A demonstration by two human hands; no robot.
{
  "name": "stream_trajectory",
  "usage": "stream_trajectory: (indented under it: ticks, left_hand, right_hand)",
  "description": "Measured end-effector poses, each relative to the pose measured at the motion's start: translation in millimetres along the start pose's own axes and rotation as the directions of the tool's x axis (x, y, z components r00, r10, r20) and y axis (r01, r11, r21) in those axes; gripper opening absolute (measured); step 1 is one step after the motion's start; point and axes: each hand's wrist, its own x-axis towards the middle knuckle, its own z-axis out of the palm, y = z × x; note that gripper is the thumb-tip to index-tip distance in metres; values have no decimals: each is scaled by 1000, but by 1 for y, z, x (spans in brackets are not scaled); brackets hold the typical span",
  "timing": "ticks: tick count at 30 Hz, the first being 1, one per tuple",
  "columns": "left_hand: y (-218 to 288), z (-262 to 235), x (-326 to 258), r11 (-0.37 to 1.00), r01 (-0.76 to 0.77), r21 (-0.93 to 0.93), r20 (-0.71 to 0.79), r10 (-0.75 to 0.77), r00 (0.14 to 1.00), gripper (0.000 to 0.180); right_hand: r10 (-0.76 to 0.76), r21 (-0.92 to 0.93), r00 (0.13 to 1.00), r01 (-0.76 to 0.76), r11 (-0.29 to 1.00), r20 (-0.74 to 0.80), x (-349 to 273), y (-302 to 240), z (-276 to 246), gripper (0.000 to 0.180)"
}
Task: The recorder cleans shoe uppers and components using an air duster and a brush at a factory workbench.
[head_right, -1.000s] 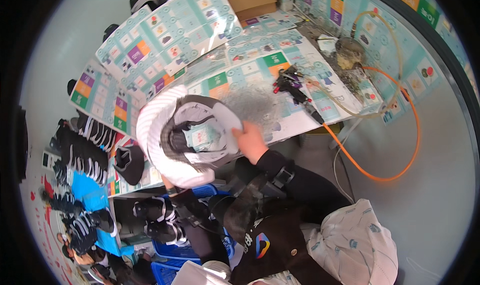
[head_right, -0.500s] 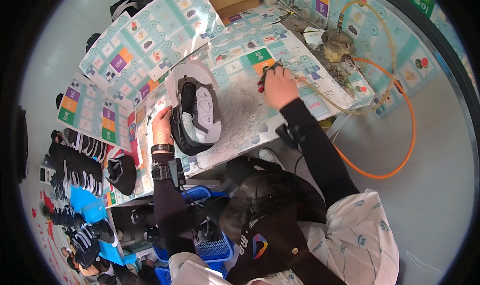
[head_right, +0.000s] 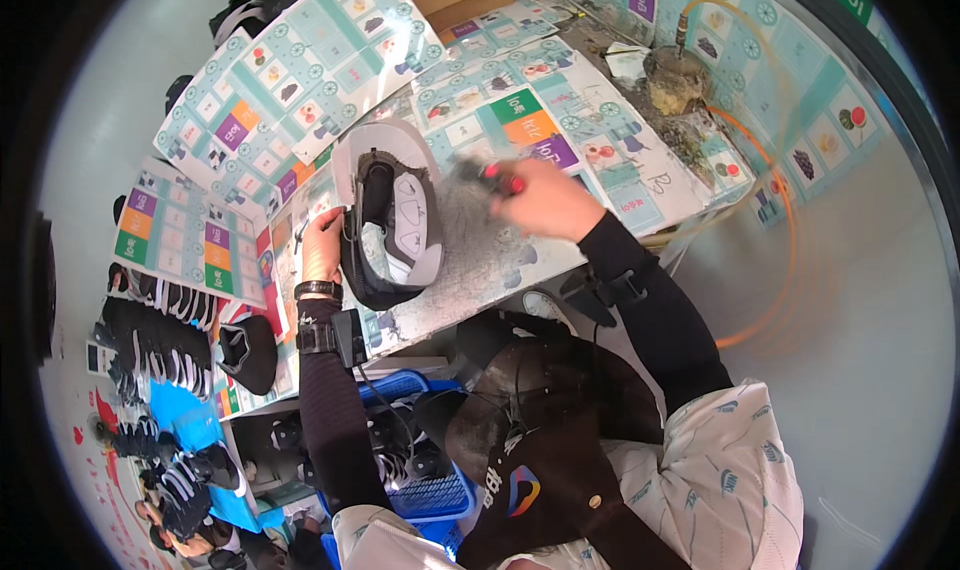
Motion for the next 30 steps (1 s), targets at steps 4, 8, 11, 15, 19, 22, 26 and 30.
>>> stream_trajectory:
  ticks: [4,8,11,15,19,22,26,30]
  left_hand:
    - [12,16,2,999,50,4,60,-50,997,21]
    - [12,16,2,995,64,-71,61,-60,996,21]
    - [3,11,8,996,44,-82,73,-38,997,21]
    - [7,17,6,1000,16,-25,65,-14,998,20]
    - [4,14,5,992,75,-101,59,-69,996,19]
    - [12,17,0,996,76,-47,33,-74,997,20]
    - [17,14,-8,996,72,-48,45,-70,997,23]
    - [35,20,-14,996,84,3,31,-84,996,23]
  right_hand:
    - [181,-251,956,-121,960,232,-13,-22,11,26]
    - [-227,-350,966,170,921,-127,-16,-12,18,31]
    - [-254,-408,964,261,875,73,-18,-3,16,21]
    - [-327,-371,943,327,869,66,-19,4,22,18]
    - [-385,-339,922,353,872,-29,-16,-8,24,16]
    - [-314,-356,936,351,866,158,-18,-8,25,27]
    - [-343,-316,938,313,895,-41,-14,-3,33,29]
    - [-379,-346,921,384,856,86,-16,2,29,20]
